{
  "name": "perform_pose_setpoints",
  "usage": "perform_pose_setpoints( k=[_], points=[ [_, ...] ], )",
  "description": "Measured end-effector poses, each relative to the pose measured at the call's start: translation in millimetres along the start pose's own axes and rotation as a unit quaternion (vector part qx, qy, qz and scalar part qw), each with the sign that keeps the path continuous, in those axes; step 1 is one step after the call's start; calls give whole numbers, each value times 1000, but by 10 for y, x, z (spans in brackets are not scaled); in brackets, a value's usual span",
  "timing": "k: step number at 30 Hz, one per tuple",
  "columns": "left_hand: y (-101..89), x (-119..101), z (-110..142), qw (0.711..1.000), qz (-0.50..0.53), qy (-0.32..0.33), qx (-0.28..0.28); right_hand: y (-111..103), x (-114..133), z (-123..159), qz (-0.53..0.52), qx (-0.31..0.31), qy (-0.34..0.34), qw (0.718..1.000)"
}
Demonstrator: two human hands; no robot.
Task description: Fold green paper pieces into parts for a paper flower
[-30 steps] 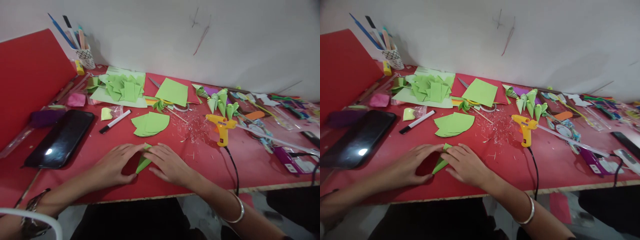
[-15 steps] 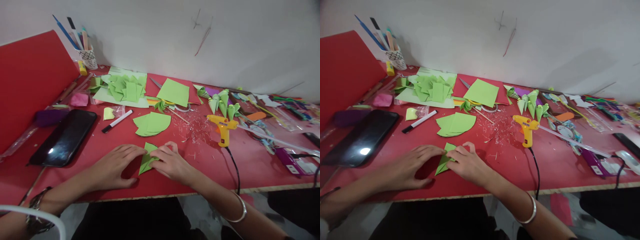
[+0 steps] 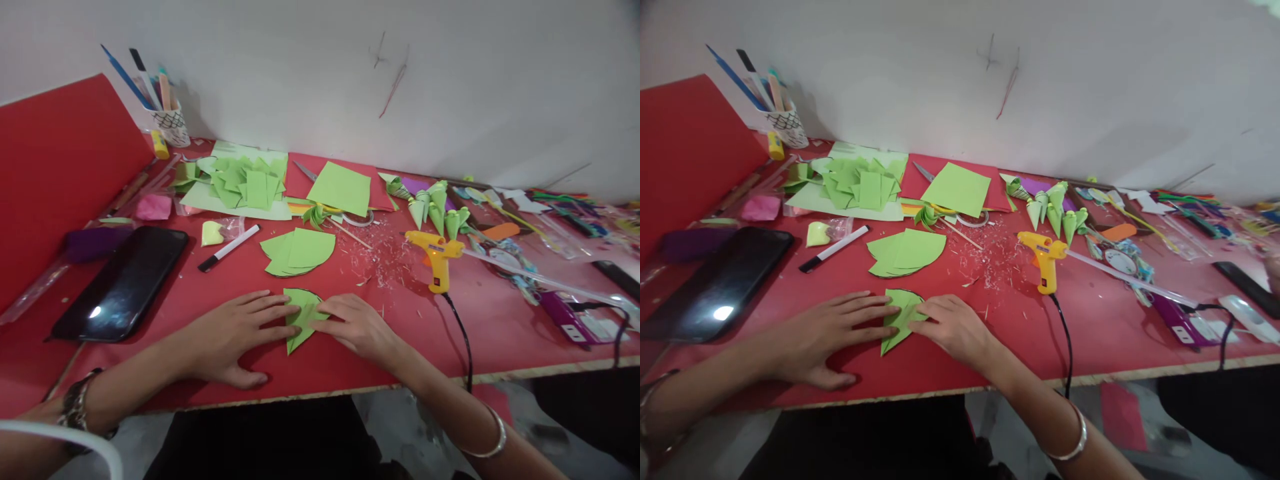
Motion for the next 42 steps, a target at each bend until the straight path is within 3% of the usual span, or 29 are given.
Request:
perform_pose_setpoints(
  k=[8, 13, 17, 21, 25, 31, 36, 39, 42],
  points=[
    [-44, -83, -97, 999, -37, 2, -24, -60, -149, -13, -51, 13, 59, 997],
    [-126, 6, -176, 996, -69, -5, -62, -168, -218, -153, -63, 5, 89, 994],
    [-195, 116, -192, 994, -68, -12, -88, -307, -300, -337, -75, -16, 114, 991],
    [-175, 168, -179, 996, -42, -10, -84, -369, -374, -703, -96, -22, 103, 990],
    [-138, 201, -157, 997, -18, -24, -72, -196, -417, -1194, -107, -8, 60, 992],
    [-174, 162, -137, 997, 2, -27, -75, 369, -412, -1628, -55, 46, 28, 997],
    [-194, 160, -131, 996, 10, -31, -81, 447, -390, -1648, -44, 45, 23, 998],
    [-191, 179, -132, 996, 13, -38, -82, 298, -492, -1559, -38, 36, 41, 998],
    [-201, 182, -132, 995, 20, -36, -90, 90, -790, -1401, -25, 22, 107, 994]
  ],
)
Point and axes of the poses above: each hand's wrist, its own z-axis away from the middle knuckle, its own y-axis out of the palm, x = y × z, the point moved 10 cm from there along -z, towards the middle knuckle, and after that the axes turned 5 degrees about -z, right-handed, at the moved point
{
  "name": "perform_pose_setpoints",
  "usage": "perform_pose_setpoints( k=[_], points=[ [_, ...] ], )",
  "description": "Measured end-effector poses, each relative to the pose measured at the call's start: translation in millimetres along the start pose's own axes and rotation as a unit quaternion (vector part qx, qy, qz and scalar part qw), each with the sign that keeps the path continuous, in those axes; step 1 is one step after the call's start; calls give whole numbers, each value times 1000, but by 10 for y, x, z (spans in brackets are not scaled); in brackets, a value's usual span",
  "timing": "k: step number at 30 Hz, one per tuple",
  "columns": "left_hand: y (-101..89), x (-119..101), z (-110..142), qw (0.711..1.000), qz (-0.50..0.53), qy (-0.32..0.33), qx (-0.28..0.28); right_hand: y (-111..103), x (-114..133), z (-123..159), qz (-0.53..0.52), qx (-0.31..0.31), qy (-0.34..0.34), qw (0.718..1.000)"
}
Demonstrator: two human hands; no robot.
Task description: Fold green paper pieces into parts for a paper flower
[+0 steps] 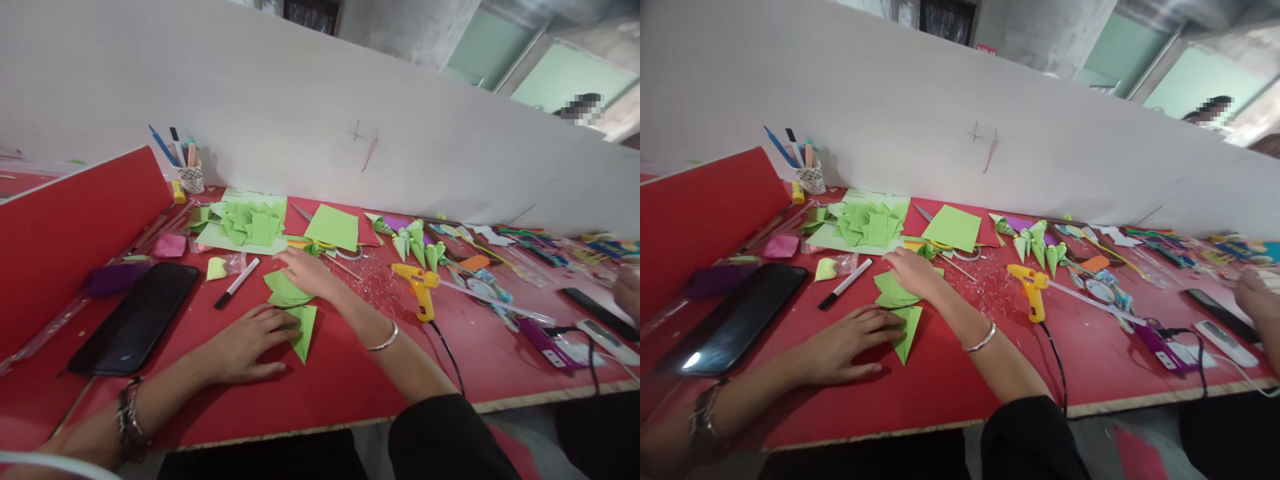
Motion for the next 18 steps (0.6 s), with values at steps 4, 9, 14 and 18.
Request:
perform_pose_setpoints(
  k=[4, 9, 14, 18],
  points=[
    [-17, 18, 4, 1000, 7, -5, -15, -279, -609, 151, 31, -40, 126, 991],
    [-38, 21, 21, 999, 14, -11, -34, -412, -1127, 247, 33, -95, 199, 975],
    [-47, 13, 31, 999, 16, -11, -37, -335, -1228, 243, -29, -129, 199, 971],
    [-37, 29, 23, 999, 18, -20, -28, -216, -1015, 183, -89, -100, 126, 983]
  ],
)
Point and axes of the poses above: each hand's wrist, its own z-axis away from the middle knuckle, its own y-axis out of the palm, x = y × z, the point moved 10 cm from there along -z, towards the middle knuckle, and after that the axes turned 5 degrees about -z, right-handed, at the moved point
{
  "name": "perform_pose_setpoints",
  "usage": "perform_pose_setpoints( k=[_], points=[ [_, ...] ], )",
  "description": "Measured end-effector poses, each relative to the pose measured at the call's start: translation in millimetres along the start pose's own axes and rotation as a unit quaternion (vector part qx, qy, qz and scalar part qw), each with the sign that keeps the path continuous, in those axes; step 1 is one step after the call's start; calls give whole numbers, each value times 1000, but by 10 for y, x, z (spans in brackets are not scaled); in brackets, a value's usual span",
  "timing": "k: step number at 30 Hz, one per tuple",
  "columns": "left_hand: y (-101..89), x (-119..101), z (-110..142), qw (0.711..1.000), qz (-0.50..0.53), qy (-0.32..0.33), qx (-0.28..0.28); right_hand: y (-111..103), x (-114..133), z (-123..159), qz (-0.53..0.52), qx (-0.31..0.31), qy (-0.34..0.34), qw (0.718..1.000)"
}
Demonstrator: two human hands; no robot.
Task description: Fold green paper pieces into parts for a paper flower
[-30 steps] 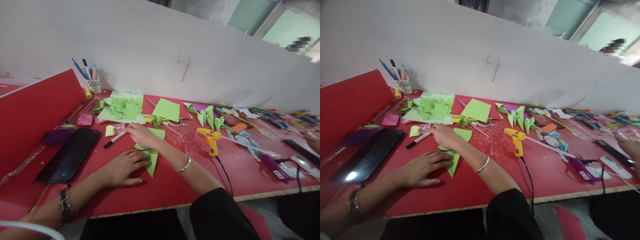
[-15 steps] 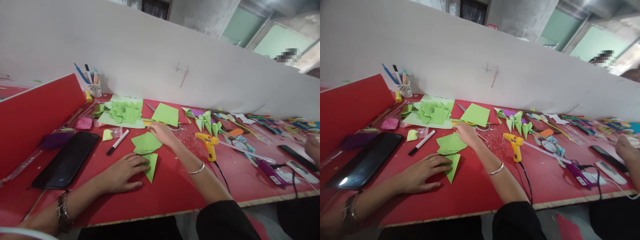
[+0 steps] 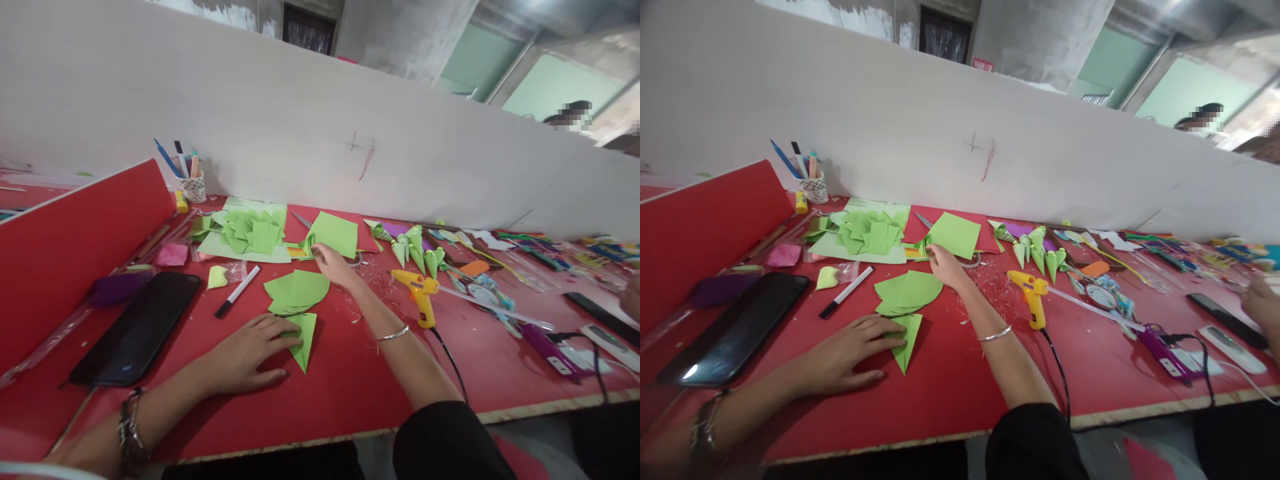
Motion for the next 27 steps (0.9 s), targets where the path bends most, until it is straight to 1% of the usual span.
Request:
perform_pose_setpoints(
  k=[2, 4, 9, 12, 19, 27],
  points=[
    [-1, 4, -2, 1000, 3, -4, 2, 32, 96, 12, -23, 12, -31, 999],
    [-11, 0, -1, 1000, 6, -3, -3, 25, 121, 10, -38, 10, -42, 998],
    [-24, -5, 4, 1000, 10, 2, -17, -62, -39, -30, -53, -38, -14, 998],
    [-27, -5, 5, 1000, 12, 5, -19, -61, -75, -49, -59, -51, 0, 997],
    [-17, 3, 9, 1000, 14, -5, -10, 99, 100, -146, -51, -31, 2, 998],
    [-1, 4, -11, 1000, 21, -13, 9, 249, 91, -297, -18, -38, 45, 998]
  ],
)
Point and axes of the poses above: each hand's wrist, its own z-axis away from the middle knuckle, its own y-axis out of the palm, x = y × z, the point moved 10 cm from there along -z, towards the middle knuckle, and after that the axes turned 5 degrees about -z, right-handed, at the moved point
